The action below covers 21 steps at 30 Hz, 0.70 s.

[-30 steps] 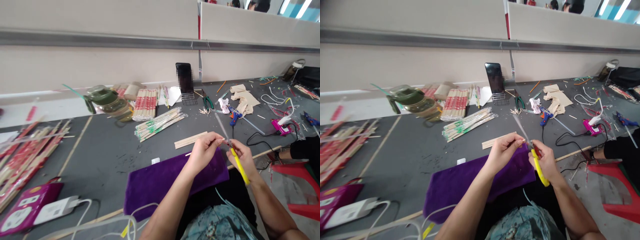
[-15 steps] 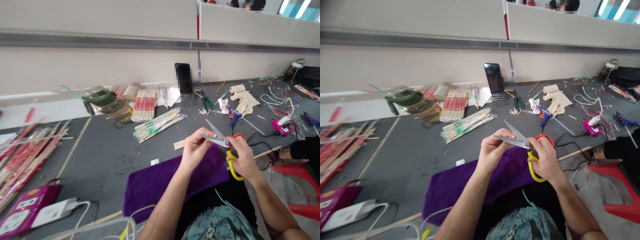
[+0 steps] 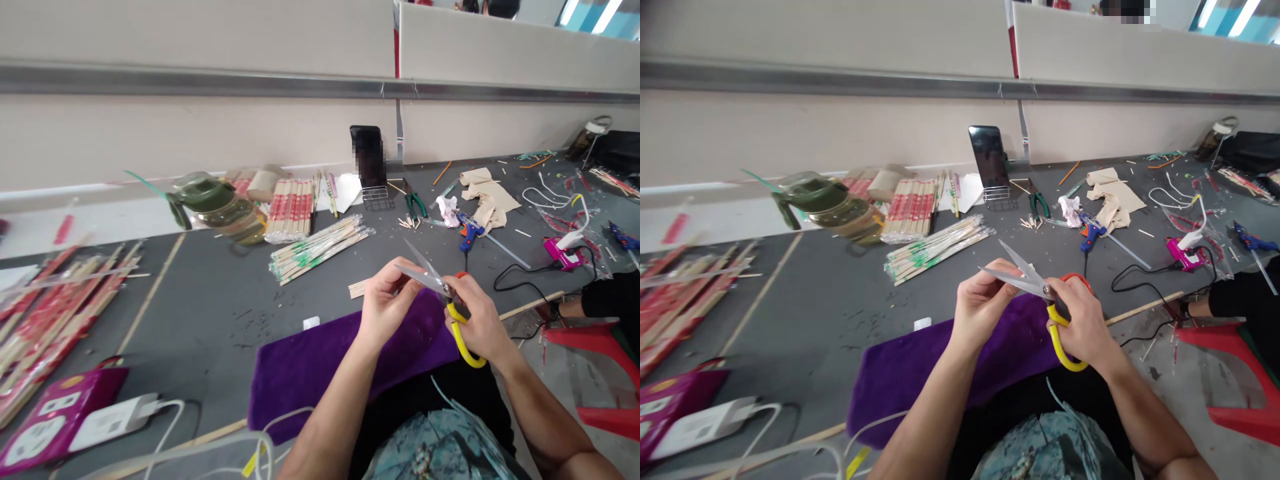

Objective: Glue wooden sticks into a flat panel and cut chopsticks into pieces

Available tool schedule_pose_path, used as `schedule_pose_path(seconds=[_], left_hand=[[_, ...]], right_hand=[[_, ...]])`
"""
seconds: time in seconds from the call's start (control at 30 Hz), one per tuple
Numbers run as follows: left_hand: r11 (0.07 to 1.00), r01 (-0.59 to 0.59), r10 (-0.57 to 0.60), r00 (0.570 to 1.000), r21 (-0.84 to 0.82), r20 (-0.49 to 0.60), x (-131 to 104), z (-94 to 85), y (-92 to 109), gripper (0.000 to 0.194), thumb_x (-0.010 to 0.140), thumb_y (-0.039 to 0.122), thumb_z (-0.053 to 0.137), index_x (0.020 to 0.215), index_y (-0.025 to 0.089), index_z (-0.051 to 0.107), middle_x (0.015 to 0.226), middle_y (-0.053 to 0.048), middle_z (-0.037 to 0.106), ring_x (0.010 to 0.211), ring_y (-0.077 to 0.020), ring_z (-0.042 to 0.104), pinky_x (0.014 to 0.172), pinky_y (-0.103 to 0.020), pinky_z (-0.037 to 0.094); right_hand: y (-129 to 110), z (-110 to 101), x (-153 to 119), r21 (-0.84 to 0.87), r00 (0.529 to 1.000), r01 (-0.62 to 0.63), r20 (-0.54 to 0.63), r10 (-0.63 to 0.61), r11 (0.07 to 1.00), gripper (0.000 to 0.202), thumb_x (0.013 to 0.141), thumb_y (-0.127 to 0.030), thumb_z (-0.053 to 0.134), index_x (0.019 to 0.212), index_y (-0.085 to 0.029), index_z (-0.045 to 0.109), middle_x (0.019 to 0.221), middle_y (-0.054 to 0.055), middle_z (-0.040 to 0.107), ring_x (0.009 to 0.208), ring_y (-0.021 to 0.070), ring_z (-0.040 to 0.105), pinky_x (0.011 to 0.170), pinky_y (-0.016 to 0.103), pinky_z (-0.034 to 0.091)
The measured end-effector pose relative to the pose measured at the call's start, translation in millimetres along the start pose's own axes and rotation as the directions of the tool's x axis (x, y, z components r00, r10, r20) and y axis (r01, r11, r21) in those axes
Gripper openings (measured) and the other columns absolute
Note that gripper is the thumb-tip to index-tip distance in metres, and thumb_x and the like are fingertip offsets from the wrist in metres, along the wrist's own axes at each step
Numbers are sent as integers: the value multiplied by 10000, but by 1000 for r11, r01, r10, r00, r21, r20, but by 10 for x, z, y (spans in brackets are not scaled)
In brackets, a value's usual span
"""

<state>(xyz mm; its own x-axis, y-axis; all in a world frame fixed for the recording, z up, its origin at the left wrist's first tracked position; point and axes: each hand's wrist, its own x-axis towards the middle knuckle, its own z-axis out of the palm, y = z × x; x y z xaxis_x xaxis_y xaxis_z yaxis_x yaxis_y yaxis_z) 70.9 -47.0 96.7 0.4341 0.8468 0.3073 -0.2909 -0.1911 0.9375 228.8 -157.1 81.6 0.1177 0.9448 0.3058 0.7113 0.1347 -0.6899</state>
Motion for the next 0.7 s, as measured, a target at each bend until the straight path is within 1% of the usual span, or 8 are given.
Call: schedule_pose_path(seconds=[0.13, 0.2, 0.33, 0.47, 0.6, 0.7], left_hand=[[992, -61, 64, 998, 107, -25, -14, -6, 11, 201, 871, 383, 749, 851, 183, 754, 829, -52, 668, 708, -146, 613, 589, -233, 477], [985, -89, 95, 995, 150, -28, -19, -3, 8, 158, 884, 335, 730, 850, 184, 760, 825, -49, 662, 697, -140, 603, 578, -229, 461], [978, -97, 105, 994, 187, -35, -24, 9, -13, 118, 887, 278, 710, 835, 183, 757, 809, -44, 659, 721, -152, 617, 624, -246, 486], [973, -102, 111, 993, 208, -33, -20, 16, -32, 121, 888, 248, 698, 797, 182, 743, 798, -40, 670, 727, -153, 619, 634, -246, 481], [955, -123, 135, 990, 268, -28, -9, 19, -31, 130, 899, 236, 678, 794, 188, 738, 794, -39, 685, 720, -152, 620, 634, -247, 480], [934, -154, 156, 988, 322, 21, -5, 23, -28, 141, 920, 243, 651, 832, 191, 748, 795, -46, 702, 709, -156, 631, 638, -254, 489]], right_hand=[[-26, 13, 7, 7, 1000, -20, 1, 20, 1000, 548, 774, -113, 583, 1297, -277, 587, 1016, 51, 588, 926, 222, 589, 839, 339, 511], [-33, 19, 7, 13, 1000, -28, -6, 28, 1000, 513, 779, -127, 593, 1273, -264, 597, 1005, 51, 591, 905, 216, 595, 816, 325, 513], [-12, 48, -4, 32, 998, -56, -24, 57, 998, 436, 767, -145, 599, 1193, -235, 622, 928, 39, 579, 832, 203, 590, 741, 305, 506], [41, 84, -19, 39, 998, -57, -32, 58, 998, 429, 721, -124, 578, 1133, -228, 638, 872, 25, 547, 795, 199, 556, 708, 303, 494], [47, 78, -20, 43, 997, -74, -27, 75, 996, 458, 723, -111, 569, 1161, -232, 629, 880, 22, 549, 788, 191, 552, 716, 300, 490], [23, 54, -15, 30, 996, -78, -31, 79, 997, 480, 740, -117, 573, 1202, -244, 608, 919, 26, 553, 829, 195, 571, 753, 303, 495]])
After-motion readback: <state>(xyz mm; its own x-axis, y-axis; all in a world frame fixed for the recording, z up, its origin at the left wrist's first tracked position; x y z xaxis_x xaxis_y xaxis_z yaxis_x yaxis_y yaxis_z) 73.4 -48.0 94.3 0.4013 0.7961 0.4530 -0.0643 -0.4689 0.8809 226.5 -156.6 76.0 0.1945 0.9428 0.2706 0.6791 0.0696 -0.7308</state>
